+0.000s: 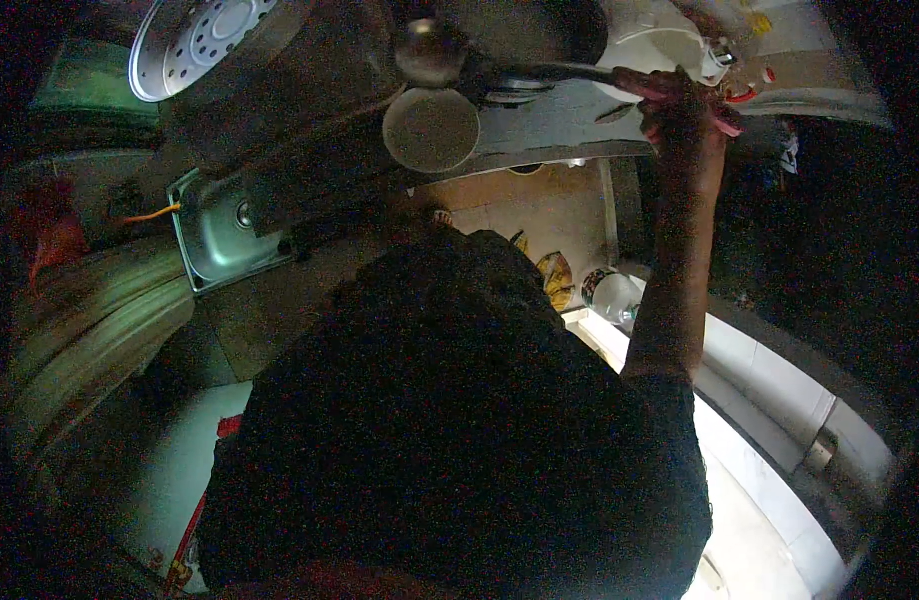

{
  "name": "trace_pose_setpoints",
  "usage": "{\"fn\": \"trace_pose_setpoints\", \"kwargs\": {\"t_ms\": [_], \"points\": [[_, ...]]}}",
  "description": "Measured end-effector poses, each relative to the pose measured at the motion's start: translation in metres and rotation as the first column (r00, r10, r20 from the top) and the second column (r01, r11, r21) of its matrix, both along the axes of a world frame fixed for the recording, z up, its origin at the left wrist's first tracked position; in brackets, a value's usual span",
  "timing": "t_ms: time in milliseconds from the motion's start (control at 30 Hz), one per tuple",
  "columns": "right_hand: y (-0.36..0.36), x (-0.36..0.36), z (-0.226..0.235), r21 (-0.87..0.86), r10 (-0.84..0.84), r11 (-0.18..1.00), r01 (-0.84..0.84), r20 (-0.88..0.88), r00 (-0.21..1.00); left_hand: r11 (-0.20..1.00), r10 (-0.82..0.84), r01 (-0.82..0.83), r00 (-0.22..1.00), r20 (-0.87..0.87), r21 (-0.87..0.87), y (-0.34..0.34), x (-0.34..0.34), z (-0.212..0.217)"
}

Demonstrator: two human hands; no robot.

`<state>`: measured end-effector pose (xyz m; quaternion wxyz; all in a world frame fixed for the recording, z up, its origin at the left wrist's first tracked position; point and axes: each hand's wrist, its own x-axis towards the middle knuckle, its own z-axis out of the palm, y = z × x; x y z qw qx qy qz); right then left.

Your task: Washing bowls and plates, then serving boiled eggs and porridge into them.

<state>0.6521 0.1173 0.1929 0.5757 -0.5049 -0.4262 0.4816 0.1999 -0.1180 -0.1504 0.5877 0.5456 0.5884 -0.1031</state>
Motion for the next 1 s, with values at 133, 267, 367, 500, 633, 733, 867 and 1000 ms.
{"fn": "trace_pose_setpoints", "kwargs": {"t_ms": [133,267,367,500,633,733,867,1000], "points": [[-0.014,-0.021,-0.009,-0.081,-0.211,0.968,0.239,0.261,0.942,1.000,0.001,-0.001,1.000,0.013,-0.002,-0.001,-0.003,0.001],[-0.026,-0.028,-0.021,-0.091,-0.125,0.984,0.152,0.245,0.961,1.000,0.010,-0.010,0.999,0.038,-0.007,-0.001,-0.003,0.001],[-0.046,-0.033,-0.037,0.015,-0.027,1.000,0.024,0.268,0.963,1.000,0.016,-0.017,0.998,0.067,0.007,0.010,-0.001,-0.001],[-0.073,-0.043,-0.048,-0.012,0.005,1.000,0.001,0.472,0.882,0.997,0.056,-0.062,0.991,0.119,0.049,0.040,0.009,0.003],[-0.095,-0.056,-0.031,-0.059,0.349,0.912,-0.405,0.630,0.694,0.979,0.165,-0.187,0.962,0.219,0.084,0.078,0.034,0.020],[-0.102,-0.064,-0.011,-0.288,0.482,0.876,-0.388,0.569,0.666,0.927,0.325,-0.367,0.886,0.332,0.073,0.111,0.061,0.038],[-0.105,-0.048,0.001,-0.501,0.391,0.849,-0.171,0.377,0.840,0.780,0.559,-0.623,0.655,0.508,-0.056,0.151,0.102,0.064],[-0.089,0.000,-0.012,0.315,0.050,0.737,-0.598,0.857,0.513,0.590,0.677,-0.777,0.327,0.659,-0.219,0.180,0.144,0.079]]}}
